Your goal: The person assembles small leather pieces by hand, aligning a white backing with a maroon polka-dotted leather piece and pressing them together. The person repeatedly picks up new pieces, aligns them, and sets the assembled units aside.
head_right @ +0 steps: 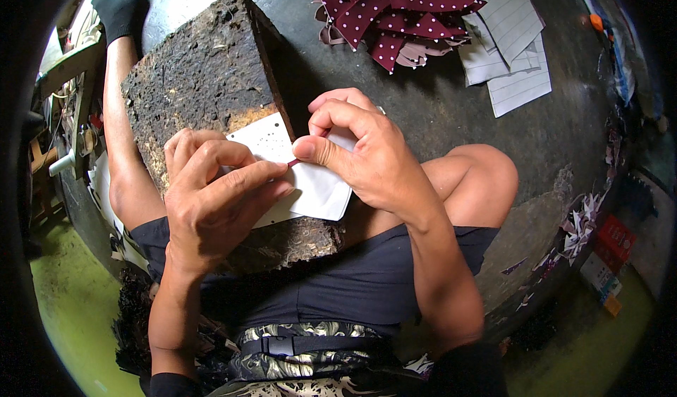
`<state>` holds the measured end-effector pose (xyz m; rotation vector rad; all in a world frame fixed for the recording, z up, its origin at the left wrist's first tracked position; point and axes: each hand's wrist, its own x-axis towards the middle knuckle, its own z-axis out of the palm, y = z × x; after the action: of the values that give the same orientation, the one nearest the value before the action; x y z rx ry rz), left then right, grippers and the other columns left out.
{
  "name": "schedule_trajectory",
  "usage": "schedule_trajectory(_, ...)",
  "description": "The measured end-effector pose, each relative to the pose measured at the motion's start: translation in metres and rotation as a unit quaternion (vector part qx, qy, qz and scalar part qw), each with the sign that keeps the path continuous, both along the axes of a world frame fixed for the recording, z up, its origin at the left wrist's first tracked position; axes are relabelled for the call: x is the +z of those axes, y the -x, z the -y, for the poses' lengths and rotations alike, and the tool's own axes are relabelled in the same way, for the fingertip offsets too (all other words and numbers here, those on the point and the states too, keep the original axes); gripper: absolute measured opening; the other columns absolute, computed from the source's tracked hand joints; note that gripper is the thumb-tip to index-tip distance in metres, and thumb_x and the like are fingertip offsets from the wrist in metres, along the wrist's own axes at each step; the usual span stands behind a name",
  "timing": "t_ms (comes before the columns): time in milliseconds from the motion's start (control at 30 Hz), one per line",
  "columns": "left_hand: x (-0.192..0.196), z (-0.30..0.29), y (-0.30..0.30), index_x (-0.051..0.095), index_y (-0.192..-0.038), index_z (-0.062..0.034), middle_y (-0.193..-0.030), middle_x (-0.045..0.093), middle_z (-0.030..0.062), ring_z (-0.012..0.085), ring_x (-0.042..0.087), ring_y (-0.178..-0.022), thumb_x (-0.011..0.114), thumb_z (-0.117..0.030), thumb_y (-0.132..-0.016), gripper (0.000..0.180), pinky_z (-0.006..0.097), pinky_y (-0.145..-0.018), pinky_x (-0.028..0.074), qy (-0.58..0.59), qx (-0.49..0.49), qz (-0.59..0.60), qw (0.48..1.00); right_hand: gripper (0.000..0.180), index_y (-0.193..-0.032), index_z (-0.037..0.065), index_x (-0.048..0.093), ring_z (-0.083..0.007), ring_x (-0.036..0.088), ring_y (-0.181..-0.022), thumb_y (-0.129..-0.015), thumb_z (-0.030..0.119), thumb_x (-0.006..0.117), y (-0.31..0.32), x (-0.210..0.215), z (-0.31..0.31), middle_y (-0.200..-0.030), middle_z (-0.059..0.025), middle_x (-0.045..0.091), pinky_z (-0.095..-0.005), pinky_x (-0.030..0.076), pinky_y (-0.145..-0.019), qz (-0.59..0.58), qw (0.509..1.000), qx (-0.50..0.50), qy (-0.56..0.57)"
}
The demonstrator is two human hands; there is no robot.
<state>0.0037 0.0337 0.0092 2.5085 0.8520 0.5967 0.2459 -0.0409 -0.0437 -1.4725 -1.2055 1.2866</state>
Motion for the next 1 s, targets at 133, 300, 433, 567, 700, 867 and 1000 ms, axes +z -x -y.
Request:
schedule_trajectory(133,0.001,-0.002,0.002,0.089,-0.106,-0.0244,-0.101,0.071,-0.0064,0.0214,0.065,-0.099,0.098,-0.027,-0.080,0.027,0.046,-0.096,0.045,-0.002,-0.008,-0.001,1.000,0.027,-0.101,0.005,0.075,-0.0208,0.064,-0.124,-0.099,0.025,0.093,-0.006,-0.001,-0.005,-0.133,-0.0126,0.069,-0.0349,0.052,-0.105,0.025,0.999,0.018,-0.017)
schedule_trajectory(300,0.005,-0.004,0.005,0.093,-0.113,-0.0247,-0.102,0.073,-0.0048,0.0230,0.067,-0.102,0.100,-0.029,-0.077,0.037,0.049,-0.097,0.048,-0.006,-0.027,-0.019,0.999,0.029,-0.099,0.007,0.074,-0.0223,0.070,-0.110,-0.099,0.029,0.093,-0.009,-0.009,-0.011,-0.130,-0.0118,0.070,-0.0368,0.057,-0.097,0.045,0.996,0.035,-0.065)
schedule_trajectory(433,0.006,-0.005,0.005,0.093,-0.113,-0.0251,-0.104,0.073,-0.0043,0.0235,0.067,-0.103,0.100,-0.029,-0.077,0.037,0.050,-0.098,0.049,0.005,-0.034,-0.017,0.999,0.029,-0.100,0.007,0.075,-0.0222,0.069,-0.111,-0.100,0.030,0.093,-0.014,-0.009,-0.014,-0.129,-0.0127,0.069,-0.0365,0.057,-0.095,0.044,0.996,0.055,-0.054)
schedule_trajectory(567,0.007,-0.006,0.005,0.093,-0.113,-0.0245,-0.103,0.074,-0.0037,0.0242,0.067,-0.103,0.100,-0.028,-0.076,0.038,0.050,-0.098,0.049,0.012,-0.039,-0.015,0.999,0.030,-0.102,0.008,0.075,-0.0245,0.069,-0.114,-0.099,0.032,0.092,-0.019,-0.009,-0.021,-0.130,-0.0141,0.069,-0.0371,0.056,-0.093,0.062,0.992,0.082,-0.075)
schedule_trajectory(700,0.007,-0.008,0.005,0.093,-0.114,-0.0238,-0.103,0.074,-0.0034,0.0245,0.067,-0.103,0.101,-0.027,-0.075,0.040,0.050,-0.098,0.049,0.007,-0.041,-0.018,0.999,0.021,-0.103,0.005,0.074,-0.0223,0.066,-0.124,-0.097,0.016,0.091,-0.026,-0.006,-0.024,-0.135,-0.0144,0.068,-0.0347,0.052,-0.101,0.092,0.986,0.117,-0.075)
schedule_trajectory(867,0.006,-0.009,0.005,0.093,-0.114,-0.0234,-0.103,0.074,-0.0033,0.0246,0.067,-0.103,0.102,-0.027,-0.073,0.042,0.050,-0.098,0.049,0.004,-0.042,-0.018,0.999,0.023,-0.104,0.006,0.075,-0.0194,0.066,-0.116,-0.097,0.021,0.091,-0.032,-0.012,-0.031,-0.135,-0.0138,0.068,-0.0354,0.053,-0.095,0.127,0.975,0.148,-0.103)
schedule_trajectory(1000,0.006,-0.008,0.004,0.093,-0.114,-0.0235,-0.103,0.074,-0.0034,0.0244,0.067,-0.103,0.102,-0.027,-0.073,0.042,0.050,-0.097,0.049,0.005,-0.039,-0.021,0.999,0.024,-0.104,0.007,0.075,-0.0179,0.066,-0.109,-0.098,0.023,0.091,-0.035,-0.017,-0.030,-0.137,-0.0129,0.067,-0.0354,0.053,-0.093,0.121,0.978,0.145,-0.091)
